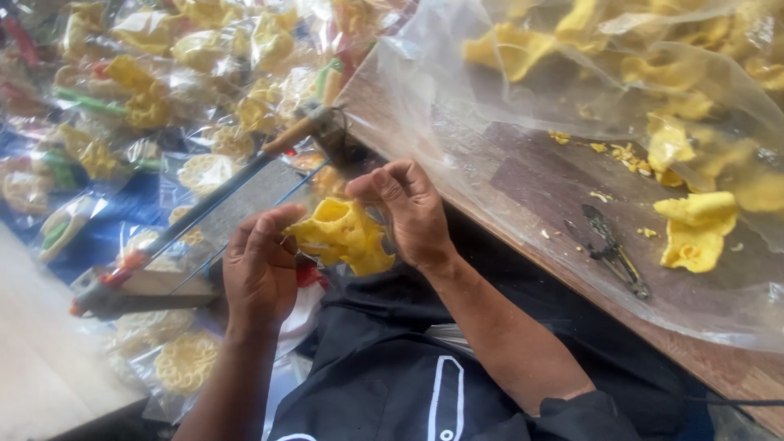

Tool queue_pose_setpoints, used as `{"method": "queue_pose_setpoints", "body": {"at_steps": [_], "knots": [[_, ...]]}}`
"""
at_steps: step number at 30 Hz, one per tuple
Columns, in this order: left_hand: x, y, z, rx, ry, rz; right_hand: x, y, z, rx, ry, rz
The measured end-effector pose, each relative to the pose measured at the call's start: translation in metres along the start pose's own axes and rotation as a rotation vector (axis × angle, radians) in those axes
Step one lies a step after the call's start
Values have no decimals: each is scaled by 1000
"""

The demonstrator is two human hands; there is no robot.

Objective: The person is manually packaging yellow snacks into small plastic bags using tongs and a heat sealer.

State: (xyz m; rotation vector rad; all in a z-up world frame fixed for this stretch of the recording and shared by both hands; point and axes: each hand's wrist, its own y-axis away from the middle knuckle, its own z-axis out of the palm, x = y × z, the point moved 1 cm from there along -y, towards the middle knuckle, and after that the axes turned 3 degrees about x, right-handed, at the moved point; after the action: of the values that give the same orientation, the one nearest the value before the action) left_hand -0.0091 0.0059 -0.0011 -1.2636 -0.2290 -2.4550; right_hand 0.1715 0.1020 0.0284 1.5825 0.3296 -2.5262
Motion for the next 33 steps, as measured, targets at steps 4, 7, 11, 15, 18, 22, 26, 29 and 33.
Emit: {"method": "queue_pose_setpoints", "body": {"at_steps": [4,7,11,15,18,22,26,29,33], "knots": [[16,8,2,89,-36,23,6,2,3,-69,-18,18],[19,10,-6,129,-122,88,6,4,10,-55,-19,-13],[18,14,-16,136,-137,161,11,2,11,-126,-100,1],[29,12,-14,72,-204,276,13,2,11,-134,-89,-12],[42,16,-11,73,-278,333,3,4,15,-140,-13,-5],[43,21,-30,38,-394,391,1,4,16,-178,128,-34],[52,32,-40,38,-599,357,-8,6,22,-288,367,-99],[59,36,-45,61,-682,382,-13,8,33,-300,481,-155],[75,41,-37,68,-972,511,-8,7,38,-322,760,-371]]}}
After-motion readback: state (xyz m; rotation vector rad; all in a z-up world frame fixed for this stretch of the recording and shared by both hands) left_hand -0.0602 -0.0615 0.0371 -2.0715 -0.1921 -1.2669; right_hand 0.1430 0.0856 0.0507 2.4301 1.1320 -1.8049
